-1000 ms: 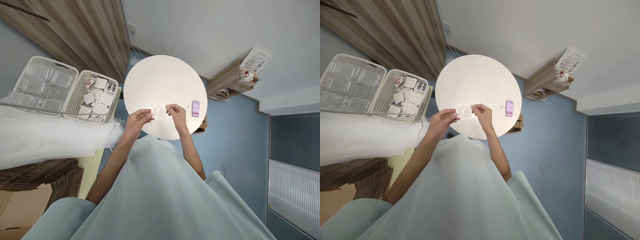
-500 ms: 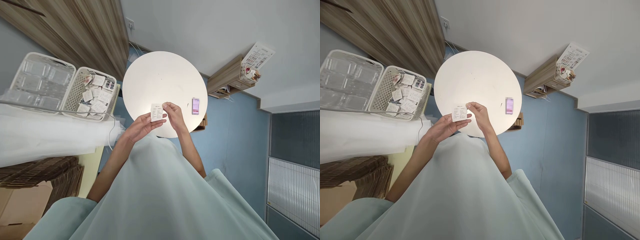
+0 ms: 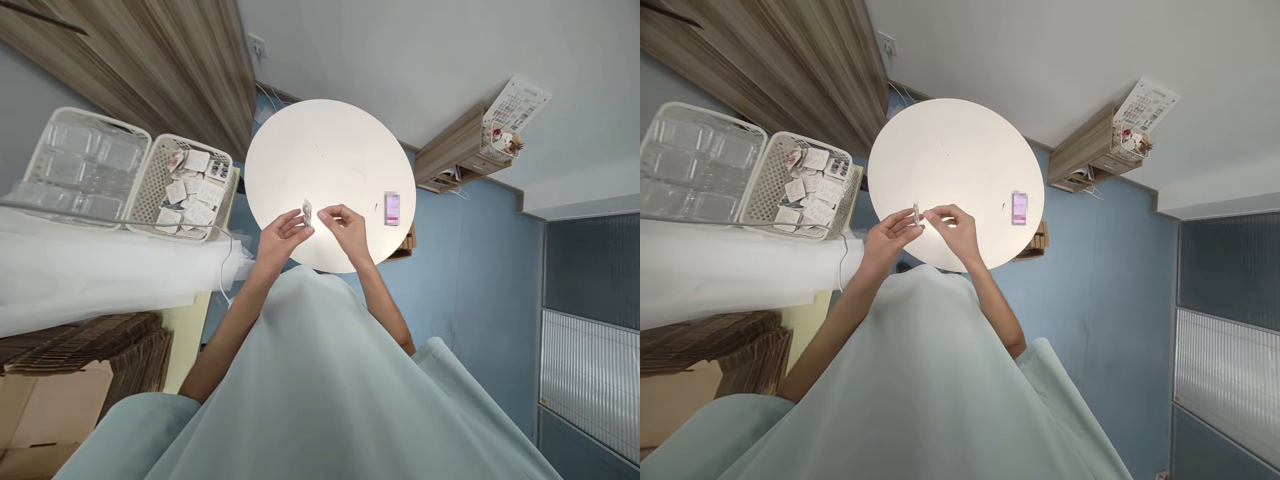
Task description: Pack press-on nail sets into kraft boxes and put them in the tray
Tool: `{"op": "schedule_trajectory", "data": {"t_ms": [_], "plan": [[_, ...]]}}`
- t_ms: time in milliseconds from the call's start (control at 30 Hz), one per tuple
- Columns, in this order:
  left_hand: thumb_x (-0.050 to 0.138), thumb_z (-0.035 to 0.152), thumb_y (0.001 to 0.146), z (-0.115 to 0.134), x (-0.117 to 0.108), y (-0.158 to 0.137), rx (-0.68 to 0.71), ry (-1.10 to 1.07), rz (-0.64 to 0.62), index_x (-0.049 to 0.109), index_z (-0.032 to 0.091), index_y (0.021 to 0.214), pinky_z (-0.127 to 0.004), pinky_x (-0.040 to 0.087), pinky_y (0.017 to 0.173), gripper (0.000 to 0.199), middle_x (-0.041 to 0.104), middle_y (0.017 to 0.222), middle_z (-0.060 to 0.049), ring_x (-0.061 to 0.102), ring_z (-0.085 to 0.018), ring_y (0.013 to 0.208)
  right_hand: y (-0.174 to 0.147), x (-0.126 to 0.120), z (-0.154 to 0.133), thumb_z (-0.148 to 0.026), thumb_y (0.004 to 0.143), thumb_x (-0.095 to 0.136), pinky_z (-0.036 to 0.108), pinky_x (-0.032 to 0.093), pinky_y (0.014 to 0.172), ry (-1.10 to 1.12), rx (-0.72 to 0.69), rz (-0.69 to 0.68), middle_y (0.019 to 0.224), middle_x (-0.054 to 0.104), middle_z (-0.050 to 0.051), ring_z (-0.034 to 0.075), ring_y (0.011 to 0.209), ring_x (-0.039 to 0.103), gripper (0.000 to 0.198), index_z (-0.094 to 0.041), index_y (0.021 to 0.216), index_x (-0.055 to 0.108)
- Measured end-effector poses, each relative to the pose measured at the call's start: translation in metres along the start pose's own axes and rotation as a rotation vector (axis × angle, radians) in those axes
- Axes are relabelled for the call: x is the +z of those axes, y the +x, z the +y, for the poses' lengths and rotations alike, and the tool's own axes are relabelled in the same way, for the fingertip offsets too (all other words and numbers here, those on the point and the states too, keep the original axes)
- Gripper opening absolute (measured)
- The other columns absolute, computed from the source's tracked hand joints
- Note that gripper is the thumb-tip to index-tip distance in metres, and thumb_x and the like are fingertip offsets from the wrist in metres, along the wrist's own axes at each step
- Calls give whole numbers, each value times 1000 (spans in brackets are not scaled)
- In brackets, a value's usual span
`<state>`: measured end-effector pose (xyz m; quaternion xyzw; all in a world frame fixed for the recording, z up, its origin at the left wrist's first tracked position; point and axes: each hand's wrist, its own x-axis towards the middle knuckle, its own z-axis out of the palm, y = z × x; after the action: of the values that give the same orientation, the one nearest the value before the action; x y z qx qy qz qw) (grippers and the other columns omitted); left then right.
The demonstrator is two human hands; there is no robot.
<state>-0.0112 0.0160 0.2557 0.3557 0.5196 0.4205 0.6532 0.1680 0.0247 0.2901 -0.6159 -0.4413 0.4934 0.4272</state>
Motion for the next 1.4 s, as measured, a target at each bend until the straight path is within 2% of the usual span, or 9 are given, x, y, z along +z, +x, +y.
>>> {"op": "schedule_trajectory", "data": {"t_ms": [133,267,400,567,767,1100,1267,1400], "plan": [[100,52,69,-8,1,3,64,102,69,70,20,139,-51,62,111,82,76,138,-17,75,-36,127,-5,8,2,-62,86,85,37,59,93,-25,20,1,104,81,4,24,106,73,38,-25,92,80],[97,50,73,-11,3,1,105,182,88,69,22,140,-50,61,111,78,75,140,-16,73,-35,131,-2,11,9,-59,86,84,35,59,90,-21,46,45,100,81,4,23,102,73,36,-24,89,79],[94,56,76,-9,1,-1,116,156,97,70,22,139,-47,62,110,75,77,133,-15,72,-34,132,5,1,14,-56,85,83,35,58,89,9,38,70,97,81,4,22,98,72,33,-23,86,79],[87,62,84,-3,-1,-3,133,150,124,73,19,132,-43,62,107,66,79,113,-11,76,-30,119,11,-15,16,-53,85,82,35,57,89,57,58,58,93,79,3,20,95,69,29,-24,86,80],[89,62,81,-2,1,-4,138,157,126,77,19,123,-41,63,100,61,78,103,-8,76,-26,106,8,-16,19,-59,84,82,35,57,88,45,84,18,94,78,3,21,98,69,35,-24,87,79],[90,67,79,-11,-1,0,92,173,129,81,20,112,-43,63,98,58,80,105,-9,75,-28,103,9,-20,21,-63,85,83,33,57,85,32,29,-30,92,76,1,18,91,68,39,-25,88,76],[85,65,84,-12,-1,2,180,302,155,81,22,105,-39,62,96,48,78,108,-8,74,-27,105,9,-26,25,-69,84,85,30,54,67,58,57,-101,79,70,-1,15,71,64,46,-25,93,75],[82,60,88,-7,1,0,222,367,173,83,24,105,-36,61,93,40,76,104,-6,73,-24,100,7,-30,28,-75,82,85,30,58,70,89,97,-164,81,76,0,17,75,73,53,-26,98,75]]}}
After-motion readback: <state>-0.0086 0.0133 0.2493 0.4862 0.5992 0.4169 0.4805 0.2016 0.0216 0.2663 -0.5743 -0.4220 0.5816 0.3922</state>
